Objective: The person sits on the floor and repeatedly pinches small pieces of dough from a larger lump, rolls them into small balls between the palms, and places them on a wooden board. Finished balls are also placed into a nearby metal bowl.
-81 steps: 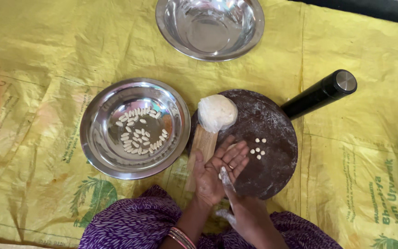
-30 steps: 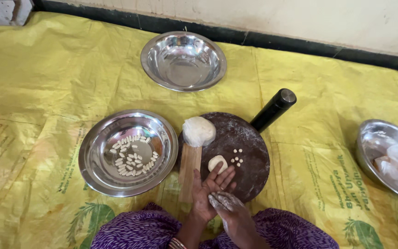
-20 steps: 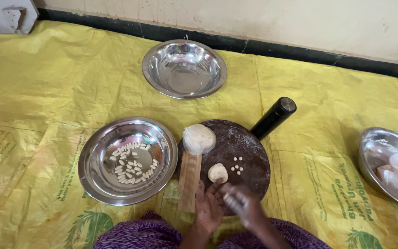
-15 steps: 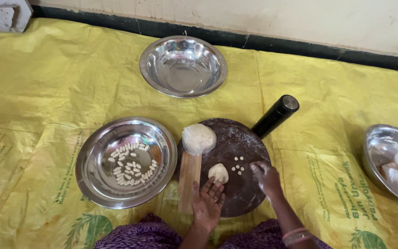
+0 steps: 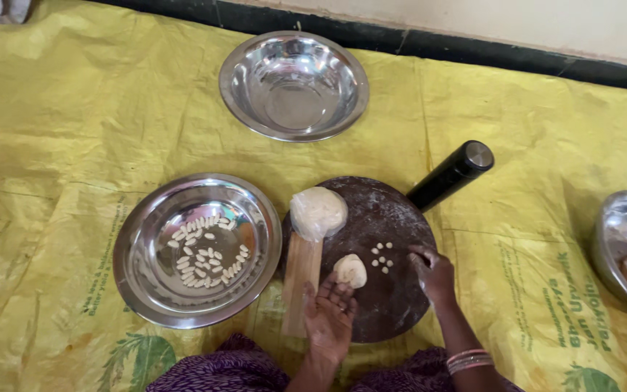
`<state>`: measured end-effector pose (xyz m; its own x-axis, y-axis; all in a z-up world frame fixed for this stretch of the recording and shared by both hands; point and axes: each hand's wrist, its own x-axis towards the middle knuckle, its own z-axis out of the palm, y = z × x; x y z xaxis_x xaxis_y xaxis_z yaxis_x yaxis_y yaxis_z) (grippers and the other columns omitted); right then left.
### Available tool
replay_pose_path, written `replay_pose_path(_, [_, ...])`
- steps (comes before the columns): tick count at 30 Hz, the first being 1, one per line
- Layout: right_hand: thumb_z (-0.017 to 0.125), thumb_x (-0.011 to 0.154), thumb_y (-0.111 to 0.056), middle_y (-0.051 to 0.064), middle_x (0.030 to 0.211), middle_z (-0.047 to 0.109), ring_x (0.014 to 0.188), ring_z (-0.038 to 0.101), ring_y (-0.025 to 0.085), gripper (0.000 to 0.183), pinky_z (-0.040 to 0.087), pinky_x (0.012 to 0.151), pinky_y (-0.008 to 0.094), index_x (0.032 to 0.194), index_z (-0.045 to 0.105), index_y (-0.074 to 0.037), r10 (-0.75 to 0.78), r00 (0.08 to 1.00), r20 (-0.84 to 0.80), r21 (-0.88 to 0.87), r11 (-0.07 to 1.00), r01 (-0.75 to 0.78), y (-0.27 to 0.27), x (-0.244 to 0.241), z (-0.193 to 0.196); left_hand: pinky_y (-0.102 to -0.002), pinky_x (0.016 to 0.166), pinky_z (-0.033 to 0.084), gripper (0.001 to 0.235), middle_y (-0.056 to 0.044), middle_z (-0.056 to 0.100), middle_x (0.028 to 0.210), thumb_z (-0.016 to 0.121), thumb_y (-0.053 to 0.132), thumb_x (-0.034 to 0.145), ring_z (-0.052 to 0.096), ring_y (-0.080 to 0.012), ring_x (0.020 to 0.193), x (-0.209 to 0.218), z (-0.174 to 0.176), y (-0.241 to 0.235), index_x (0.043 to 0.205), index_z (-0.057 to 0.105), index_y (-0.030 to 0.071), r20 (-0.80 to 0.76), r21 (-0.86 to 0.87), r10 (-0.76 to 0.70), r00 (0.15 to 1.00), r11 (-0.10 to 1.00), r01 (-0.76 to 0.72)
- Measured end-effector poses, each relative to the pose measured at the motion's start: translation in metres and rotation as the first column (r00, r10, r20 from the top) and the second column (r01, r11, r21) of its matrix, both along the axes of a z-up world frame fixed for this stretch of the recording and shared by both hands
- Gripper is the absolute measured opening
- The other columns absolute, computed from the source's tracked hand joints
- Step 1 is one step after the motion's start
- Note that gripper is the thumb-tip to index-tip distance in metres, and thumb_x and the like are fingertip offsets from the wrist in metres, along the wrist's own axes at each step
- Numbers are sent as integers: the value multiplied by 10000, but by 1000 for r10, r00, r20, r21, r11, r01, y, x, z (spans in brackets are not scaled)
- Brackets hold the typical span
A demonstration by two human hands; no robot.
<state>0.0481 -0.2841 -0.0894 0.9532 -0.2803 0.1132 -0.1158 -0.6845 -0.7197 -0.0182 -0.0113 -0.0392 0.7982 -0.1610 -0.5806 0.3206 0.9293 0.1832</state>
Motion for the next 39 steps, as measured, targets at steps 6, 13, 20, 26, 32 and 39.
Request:
replay_pose_path(6, [767, 873, -253, 79, 991, 827, 898, 780, 198, 205, 571, 869, 323, 1040, 812, -143, 54, 991, -126, -80, 995, -64, 50, -40, -4, -370, 827, 458, 492, -49, 593, 878, 459, 563, 1044, 583, -213, 861, 2, -38, 9, 1100, 597, 94, -76, 173, 237, 968, 960, -222])
replay_pose_path(13, [794, 790, -192, 131, 925, 769, 840, 751, 286, 174, 573, 740, 399, 900, 758, -62, 206, 977, 54, -97, 975, -200, 128, -73, 18, -346, 831, 423, 556, -37, 601, 961, 422, 594, 1026, 571, -200, 911, -12, -56, 15, 1167, 627, 97, -75, 109, 82, 994, 991, -73])
replay_pose_path(20, [680, 799, -56, 233, 994, 688, 969, 648, 437, 272, 530, 816, 508, 1061, 651, 11, 251, 956, 150, -394, 902, -175, 145, -53, 33, -348, 886, 394, 648, -49, 620, 1110, 404, 620, 1008, 534, -204, 1007, -14, -39, 8, 1293, 654, 94, -187, 225, -154, 970, 955, 195])
replay_pose_path(26, [615, 785, -8, 227, 1022, 686, 1022, 645, 428, 250, 533, 869, 499, 1031, 659, -22, 323, 946, 20, -497, 824, -272, 137, -40, 7, -444, 1082, 273, 790, -84, 597, 1401, 337, 698, 960, 473, -236, 1272, -10, -38, -1, 1412, 609, 110, -131, 314, -271, 954, 901, 299])
replay_pose_path(32, [638, 782, -49, 229, 988, 704, 998, 653, 424, 233, 531, 885, 505, 1009, 672, -11, 414, 907, 71, -488, 808, -330, 131, -38, -4, -512, 1242, 79, 920, -96, 333, 1678, 194, 766, 931, 264, -289, 1542, 7, -18, -6, 1598, 354, 154, -30, 264, -388, 921, 886, 381])
replay_pose_path(39, [623, 789, -30, 207, 966, 718, 972, 687, 402, 225, 544, 855, 498, 994, 713, -23, 412, 910, -40, -480, 791, -379, 124, -51, 6, -468, 1265, 9, 1001, -157, 249, 1701, 184, 814, 907, 182, -282, 1569, 4, -34, -16, 1628, 269, 125, 107, 277, -398, 911, 892, 358])
